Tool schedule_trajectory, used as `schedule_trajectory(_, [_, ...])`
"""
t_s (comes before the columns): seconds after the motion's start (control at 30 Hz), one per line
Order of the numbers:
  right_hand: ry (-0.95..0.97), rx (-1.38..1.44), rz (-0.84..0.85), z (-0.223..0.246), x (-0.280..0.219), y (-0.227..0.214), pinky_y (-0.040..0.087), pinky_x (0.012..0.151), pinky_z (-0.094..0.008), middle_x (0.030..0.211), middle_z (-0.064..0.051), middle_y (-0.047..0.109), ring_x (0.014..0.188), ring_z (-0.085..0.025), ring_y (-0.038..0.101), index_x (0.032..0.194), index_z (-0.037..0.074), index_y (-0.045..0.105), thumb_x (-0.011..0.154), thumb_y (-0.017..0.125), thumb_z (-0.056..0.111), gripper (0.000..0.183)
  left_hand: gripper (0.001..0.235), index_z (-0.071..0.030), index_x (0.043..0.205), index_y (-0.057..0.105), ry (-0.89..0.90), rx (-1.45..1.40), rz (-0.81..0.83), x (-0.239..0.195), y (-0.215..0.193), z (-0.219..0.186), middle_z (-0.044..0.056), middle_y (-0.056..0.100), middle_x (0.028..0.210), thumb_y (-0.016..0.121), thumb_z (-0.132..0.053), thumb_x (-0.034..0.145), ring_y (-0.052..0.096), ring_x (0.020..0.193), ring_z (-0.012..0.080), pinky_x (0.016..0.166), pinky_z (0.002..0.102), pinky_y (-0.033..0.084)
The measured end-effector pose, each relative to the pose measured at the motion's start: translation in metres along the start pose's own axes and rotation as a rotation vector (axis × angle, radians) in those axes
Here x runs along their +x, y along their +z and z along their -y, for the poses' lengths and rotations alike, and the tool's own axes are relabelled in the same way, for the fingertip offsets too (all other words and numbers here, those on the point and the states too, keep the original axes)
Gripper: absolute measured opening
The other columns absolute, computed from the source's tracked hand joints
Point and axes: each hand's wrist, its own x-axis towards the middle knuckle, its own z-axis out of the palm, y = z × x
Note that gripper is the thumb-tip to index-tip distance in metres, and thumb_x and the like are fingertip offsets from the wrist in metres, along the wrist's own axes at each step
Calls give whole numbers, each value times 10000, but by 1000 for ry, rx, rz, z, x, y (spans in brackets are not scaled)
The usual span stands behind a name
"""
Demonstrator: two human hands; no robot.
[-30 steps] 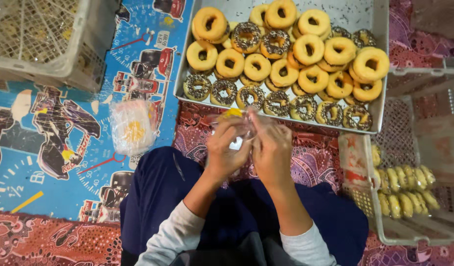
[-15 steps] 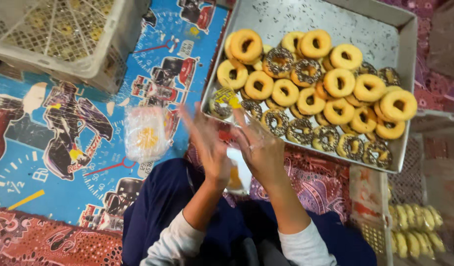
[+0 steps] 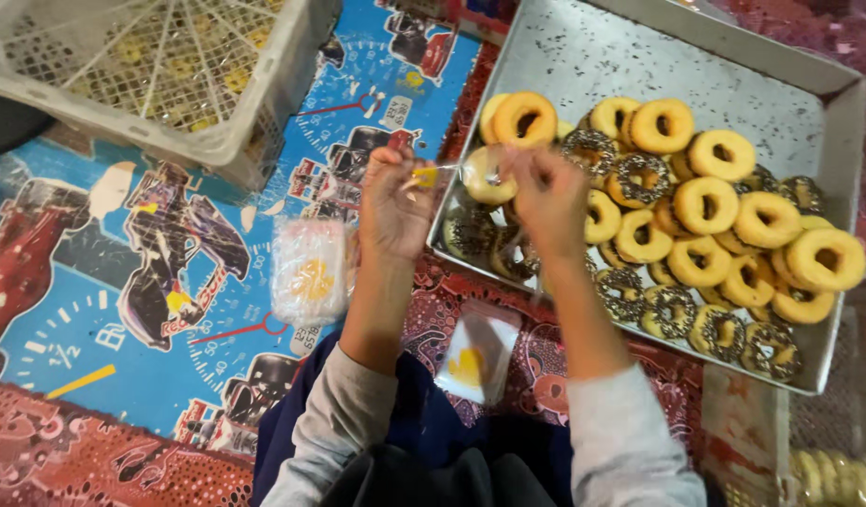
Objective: The person sits on a patterned mat and repeatedly picks donuts from a metal tray, places them into small clear plastic bags, and sets the filled bags into a nearby plastic basket. The tray contains both plain and chocolate-sprinkled donuts.
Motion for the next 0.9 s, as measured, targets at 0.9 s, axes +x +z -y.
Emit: schedule_trajectory(0.9, [-259,-112,-236,23,-163,6,494,1067,-461,1396,-239,558,1292,-388,575,1331,-39,653,759,863,159,640,776,-92,1429,471,-155,-407,68,-97,57,32,237,594,1342,556,-684,934,635,1128,343,1090,527,479])
